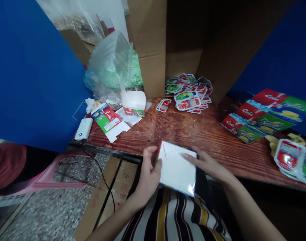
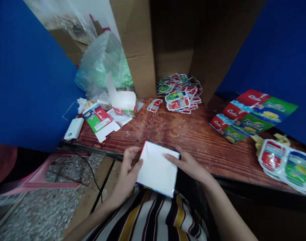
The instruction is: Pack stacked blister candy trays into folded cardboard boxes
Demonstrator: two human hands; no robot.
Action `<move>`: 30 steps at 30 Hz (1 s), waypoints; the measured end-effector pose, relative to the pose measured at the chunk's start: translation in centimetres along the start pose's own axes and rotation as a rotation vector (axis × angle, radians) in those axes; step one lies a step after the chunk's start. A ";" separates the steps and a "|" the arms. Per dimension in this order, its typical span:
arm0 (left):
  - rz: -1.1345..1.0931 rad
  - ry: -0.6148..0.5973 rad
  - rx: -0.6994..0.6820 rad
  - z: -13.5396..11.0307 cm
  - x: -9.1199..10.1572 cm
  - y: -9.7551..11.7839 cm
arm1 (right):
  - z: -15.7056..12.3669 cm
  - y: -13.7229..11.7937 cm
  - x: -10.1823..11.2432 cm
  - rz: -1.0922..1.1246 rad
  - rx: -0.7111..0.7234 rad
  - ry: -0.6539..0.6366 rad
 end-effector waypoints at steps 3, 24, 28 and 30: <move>-0.021 -0.050 0.029 -0.6 0.5 2.6 | -0.3 0.2 0.7 0.166 -0.134 -0.056; -0.266 0.033 0.396 7.2 6.2 1.1 | -4.2 -8.0 -6.7 -0.384 1.894 0.130; -0.335 0.406 0.417 9.2 8.2 -0.2 | -2.6 -7.4 -6.9 -0.481 1.921 0.142; -0.323 0.613 0.264 10.6 10.3 -0.1 | -0.3 -6.6 -6.2 -0.509 1.795 0.164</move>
Point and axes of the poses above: each hand's wrist, its own z-axis towards the middle knuckle, its own x-axis out of the back of the hand, y = z × x, the point moved 2 cm from there along z, towards the middle knuckle, and after that the axes turned 15 degrees about y, right-handed, at the moved point
